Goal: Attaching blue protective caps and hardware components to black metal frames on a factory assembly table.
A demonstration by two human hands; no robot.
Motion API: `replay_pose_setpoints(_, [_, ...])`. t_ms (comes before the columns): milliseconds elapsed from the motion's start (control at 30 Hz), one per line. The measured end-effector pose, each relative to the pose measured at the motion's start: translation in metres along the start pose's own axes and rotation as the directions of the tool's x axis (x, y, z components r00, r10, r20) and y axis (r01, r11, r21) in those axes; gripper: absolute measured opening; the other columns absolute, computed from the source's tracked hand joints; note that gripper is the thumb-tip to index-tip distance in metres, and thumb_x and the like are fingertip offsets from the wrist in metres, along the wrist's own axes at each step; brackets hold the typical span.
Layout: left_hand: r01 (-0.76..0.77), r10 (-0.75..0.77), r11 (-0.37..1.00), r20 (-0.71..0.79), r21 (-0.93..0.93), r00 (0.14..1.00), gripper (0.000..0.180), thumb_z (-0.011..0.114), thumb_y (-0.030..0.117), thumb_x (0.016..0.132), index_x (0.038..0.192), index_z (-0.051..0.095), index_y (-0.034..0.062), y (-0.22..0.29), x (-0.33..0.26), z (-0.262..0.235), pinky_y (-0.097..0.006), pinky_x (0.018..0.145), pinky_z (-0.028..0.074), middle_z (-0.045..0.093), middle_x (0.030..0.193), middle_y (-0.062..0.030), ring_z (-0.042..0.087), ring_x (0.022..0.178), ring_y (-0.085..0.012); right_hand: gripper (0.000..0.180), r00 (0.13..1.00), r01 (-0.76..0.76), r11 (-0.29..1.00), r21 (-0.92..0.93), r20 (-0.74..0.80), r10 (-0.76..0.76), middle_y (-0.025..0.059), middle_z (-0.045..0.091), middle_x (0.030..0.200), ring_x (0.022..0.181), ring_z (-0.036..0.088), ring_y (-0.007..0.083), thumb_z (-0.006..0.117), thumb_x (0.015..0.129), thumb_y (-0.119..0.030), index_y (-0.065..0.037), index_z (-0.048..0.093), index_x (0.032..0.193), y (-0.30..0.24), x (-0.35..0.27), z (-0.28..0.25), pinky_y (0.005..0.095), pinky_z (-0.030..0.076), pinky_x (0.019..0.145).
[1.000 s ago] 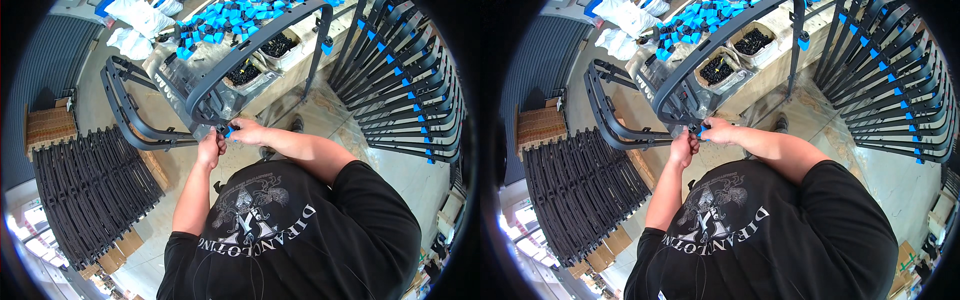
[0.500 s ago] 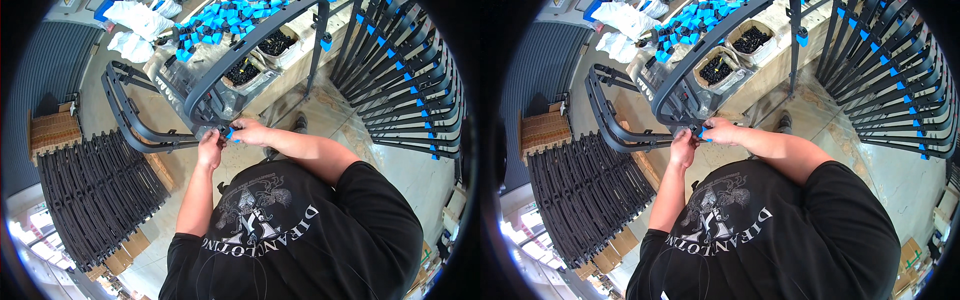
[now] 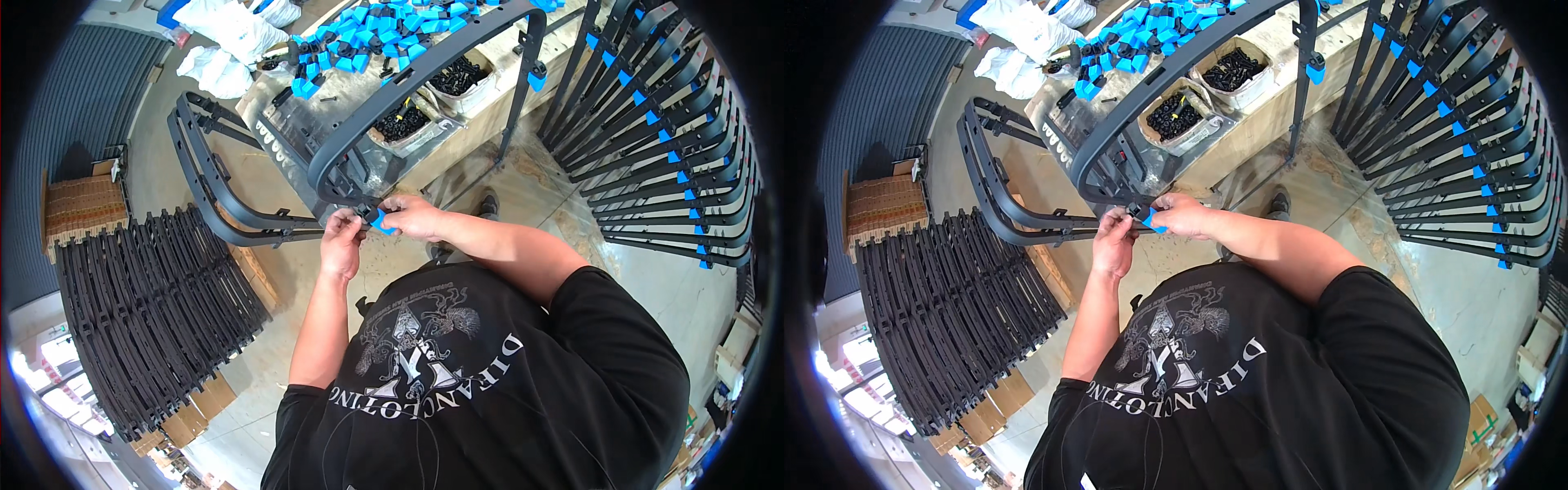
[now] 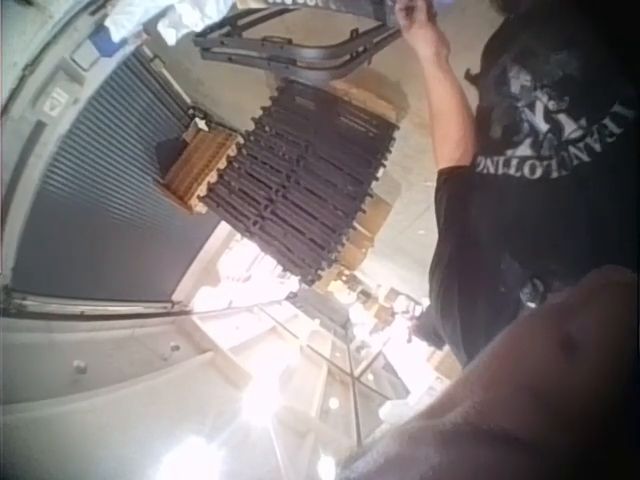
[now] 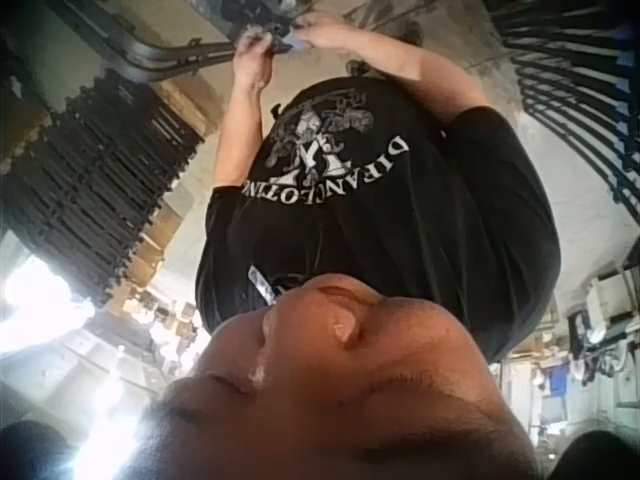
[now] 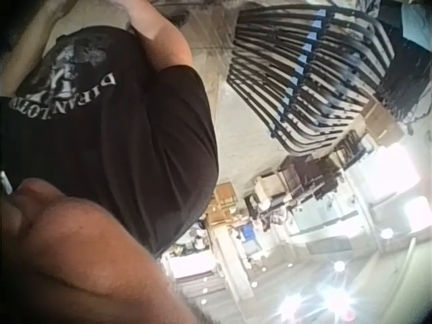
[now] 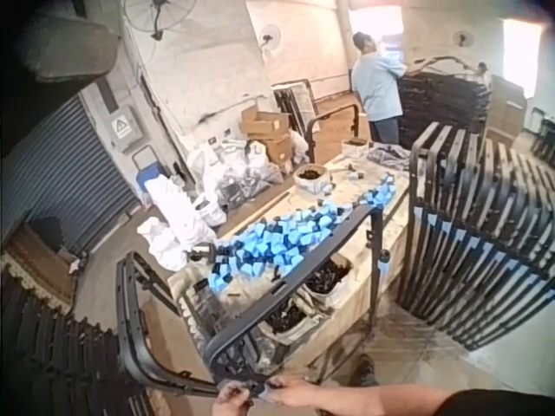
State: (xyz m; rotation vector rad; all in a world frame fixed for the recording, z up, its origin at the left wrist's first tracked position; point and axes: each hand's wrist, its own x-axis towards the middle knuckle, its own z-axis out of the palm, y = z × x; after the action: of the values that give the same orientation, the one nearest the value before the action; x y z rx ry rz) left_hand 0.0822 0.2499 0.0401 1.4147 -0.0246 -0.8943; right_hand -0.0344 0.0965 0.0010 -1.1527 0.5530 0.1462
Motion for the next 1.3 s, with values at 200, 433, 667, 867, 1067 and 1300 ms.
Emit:
replay_pose_setpoints(200, [0.328, -0.328, 0.945, -0.001, 0.007, 0.945, 0.026, 0.054, 0.032, 0.106, 0.093, 0.055, 0.0089, -0.002, 0.010, -0.008, -0.030, 0.059, 0.039, 0.052, 0.075, 0.0010, 0.048, 0.063, -0.0141, 0.047, 0.999, -0.010, 1.000, -0.026, 0.038, 0.011, 0.0064, 0.067, 0.097, 0.079, 0.062, 0.0126, 0.070, 0.084, -0.024, 0.002, 0.065, 0.123, -0.007, -0.002, 0.003, 0.0281, 0.052, 0.069])
replay_pose_setpoints(433, [0.081, -0.083, 0.995, 0.035, 0.055, 0.996, 0.016, 0.054, 0.023, 0.104, 0.097, 0.058, 0.0089, 0.002, 0.005, -0.016, -0.028, 0.062, 0.039, 0.050, 0.074, 0.0018, 0.051, 0.067, -0.0129, 0.047, 1.000, -0.026, 0.999, -0.030, 0.008, 0.027, 0.0075, 0.068, 0.099, 0.080, 0.063, 0.0134, 0.070, 0.084, -0.022, 0.003, 0.064, 0.123, -0.008, -0.008, 0.006, 0.0280, 0.053, 0.070])
replay_pose_setpoints(667, [0.232, -0.234, 0.971, 0.025, 0.048, 0.972, 0.024, 0.052, 0.029, 0.105, 0.093, 0.058, 0.0091, -0.009, 0.013, -0.012, -0.027, 0.057, 0.035, 0.051, 0.073, 0.0007, 0.041, 0.061, -0.0112, 0.049, 0.999, -0.018, 1.000, -0.016, 0.027, 0.018, 0.0085, 0.069, 0.099, 0.081, 0.063, 0.0139, 0.070, 0.083, -0.020, 0.004, 0.063, 0.125, -0.006, -0.009, 0.004, 0.0285, 0.053, 0.070])
replay_pose_setpoints(867, [0.086, -0.083, 0.993, -0.029, 0.081, 0.996, 0.028, 0.050, 0.033, 0.105, 0.092, 0.058, 0.0091, 0.000, 0.007, -0.018, -0.028, 0.057, 0.033, 0.051, 0.071, 0.0002, 0.041, 0.061, -0.0121, 0.047, 0.998, -0.059, 0.998, -0.008, 0.023, 0.059, 0.0079, 0.068, 0.098, 0.080, 0.062, 0.0145, 0.069, 0.084, -0.018, 0.004, 0.062, 0.126, -0.012, -0.015, 0.005, 0.0284, 0.052, 0.071])
replay_pose_setpoints(1067, [0.392, -0.392, 0.920, -0.008, 0.019, 0.920, 0.024, 0.051, 0.029, 0.106, 0.093, 0.058, 0.0103, -0.004, 0.017, -0.010, -0.026, 0.054, 0.034, 0.048, 0.070, 0.0017, 0.042, 0.059, -0.0107, 0.047, 0.997, -0.067, 0.997, 0.029, 0.034, 0.066, 0.0070, 0.067, 0.096, 0.079, 0.060, 0.0142, 0.069, 0.085, -0.017, 0.003, 0.061, 0.127, -0.012, -0.014, 0.004, 0.0287, 0.051, 0.071])
replay_pose_setpoints(1300, [0.105, -0.106, 0.994, 0.034, 0.023, 0.994, 0.007, 0.056, 0.008, 0.096, 0.102, 0.060, 0.0097, 0.010, -0.002, -0.006, -0.026, 0.064, 0.040, 0.055, 0.085, 0.0013, 0.050, 0.073, -0.0114, 0.046, 0.997, -0.063, 0.998, 0.008, 0.042, 0.063, 0.0054, 0.067, 0.094, 0.077, 0.059, 0.0126, 0.069, 0.084, -0.018, 0.003, 0.063, 0.125, -0.014, -0.015, 0.003, 0.0278, 0.050, 0.068])
